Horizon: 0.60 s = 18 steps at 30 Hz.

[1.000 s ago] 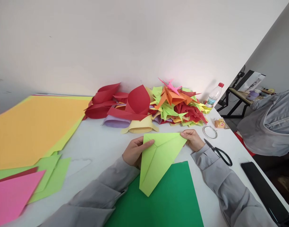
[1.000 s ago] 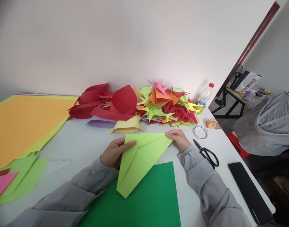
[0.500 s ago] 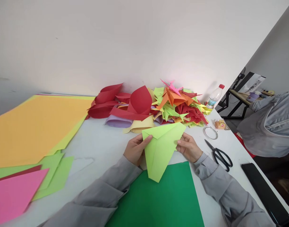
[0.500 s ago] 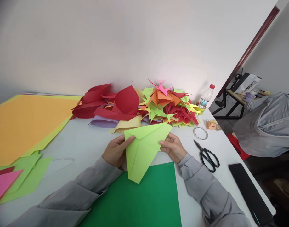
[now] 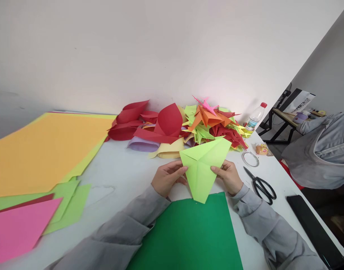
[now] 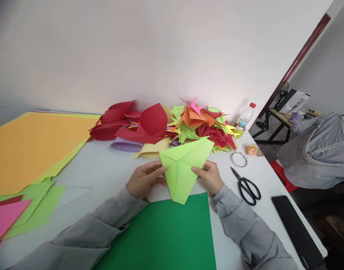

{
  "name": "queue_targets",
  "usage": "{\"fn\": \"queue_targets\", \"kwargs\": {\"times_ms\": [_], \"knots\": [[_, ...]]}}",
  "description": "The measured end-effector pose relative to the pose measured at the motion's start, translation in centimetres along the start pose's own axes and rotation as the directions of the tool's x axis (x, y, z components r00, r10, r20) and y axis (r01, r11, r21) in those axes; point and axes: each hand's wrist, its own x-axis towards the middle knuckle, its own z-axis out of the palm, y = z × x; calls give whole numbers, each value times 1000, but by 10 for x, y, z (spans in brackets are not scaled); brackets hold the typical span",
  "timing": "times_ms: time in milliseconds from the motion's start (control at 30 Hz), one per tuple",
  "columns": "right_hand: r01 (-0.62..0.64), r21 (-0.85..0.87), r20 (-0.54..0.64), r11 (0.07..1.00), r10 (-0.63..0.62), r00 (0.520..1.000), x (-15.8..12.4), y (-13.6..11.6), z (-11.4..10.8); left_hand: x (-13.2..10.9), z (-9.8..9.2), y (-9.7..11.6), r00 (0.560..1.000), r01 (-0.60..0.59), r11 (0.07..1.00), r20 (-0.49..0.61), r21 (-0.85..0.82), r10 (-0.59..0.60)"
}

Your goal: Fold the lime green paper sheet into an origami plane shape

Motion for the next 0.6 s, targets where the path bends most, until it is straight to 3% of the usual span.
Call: {"fn": "queue_targets", "kwargs": {"times_ms": [200,433,600], "knots": [[-25,-7,62,1000,25,998,-4,-1,0,1,-2,-2,999,39,999,-4,-1,-39],[116,-92,-74,989,-123,990,-3,-10,1,1,-6,-5,1000,-3,995,29,99,0],[103,-65,-128,992,-111,986,-6,-6,3,0,-3,-3,1000,7,996,11,86,-8]]}}
